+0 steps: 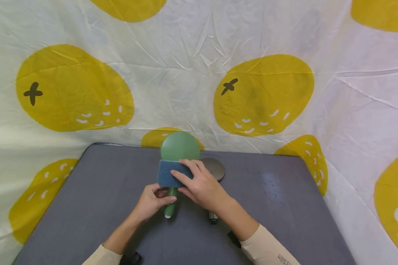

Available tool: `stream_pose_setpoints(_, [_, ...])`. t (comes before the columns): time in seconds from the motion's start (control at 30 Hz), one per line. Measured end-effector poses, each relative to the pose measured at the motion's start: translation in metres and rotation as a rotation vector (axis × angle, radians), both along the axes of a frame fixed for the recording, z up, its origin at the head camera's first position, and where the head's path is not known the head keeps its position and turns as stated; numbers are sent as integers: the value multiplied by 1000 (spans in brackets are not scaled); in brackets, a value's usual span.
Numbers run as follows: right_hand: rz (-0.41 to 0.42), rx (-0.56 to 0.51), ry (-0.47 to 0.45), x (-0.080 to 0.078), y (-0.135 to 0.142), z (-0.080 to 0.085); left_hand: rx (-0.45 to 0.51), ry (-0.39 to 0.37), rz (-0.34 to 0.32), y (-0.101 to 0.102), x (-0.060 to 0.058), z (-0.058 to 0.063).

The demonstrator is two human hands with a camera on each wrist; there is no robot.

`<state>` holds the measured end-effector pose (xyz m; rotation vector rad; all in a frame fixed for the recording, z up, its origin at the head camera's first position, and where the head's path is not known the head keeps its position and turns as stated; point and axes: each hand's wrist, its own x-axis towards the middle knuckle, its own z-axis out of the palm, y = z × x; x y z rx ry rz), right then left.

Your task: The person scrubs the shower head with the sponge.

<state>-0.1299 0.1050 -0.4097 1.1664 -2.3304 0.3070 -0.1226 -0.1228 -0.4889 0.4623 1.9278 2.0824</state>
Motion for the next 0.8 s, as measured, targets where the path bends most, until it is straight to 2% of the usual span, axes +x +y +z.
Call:
stream_pose_setpoints(0.13, [-22,-1,23,-6,-2,5,-13,1,3,1,0,-2])
stream_pose_setpoints(0.3, [-56,-46,-9,-21,0,17,-27,13,1,1,-1,-4])
stream_pose_setpoints(0.47, [-103,-102,-89,-46,7,34,-38,25,-4,1,-4,-5])
stream_pose_setpoints(0.63, [-176,-167,-232,-71,17,50,-58,11,-14,1,-5,-5])
stream_pose_setpoints(0.7, [-189,-197,-281,-78,20,55,-64,7,-20,1,-5,-5])
stream_pose_setpoints(0.8, [-189,-215,-308,-85,22,60,-73,8,-24,1,-4,-5])
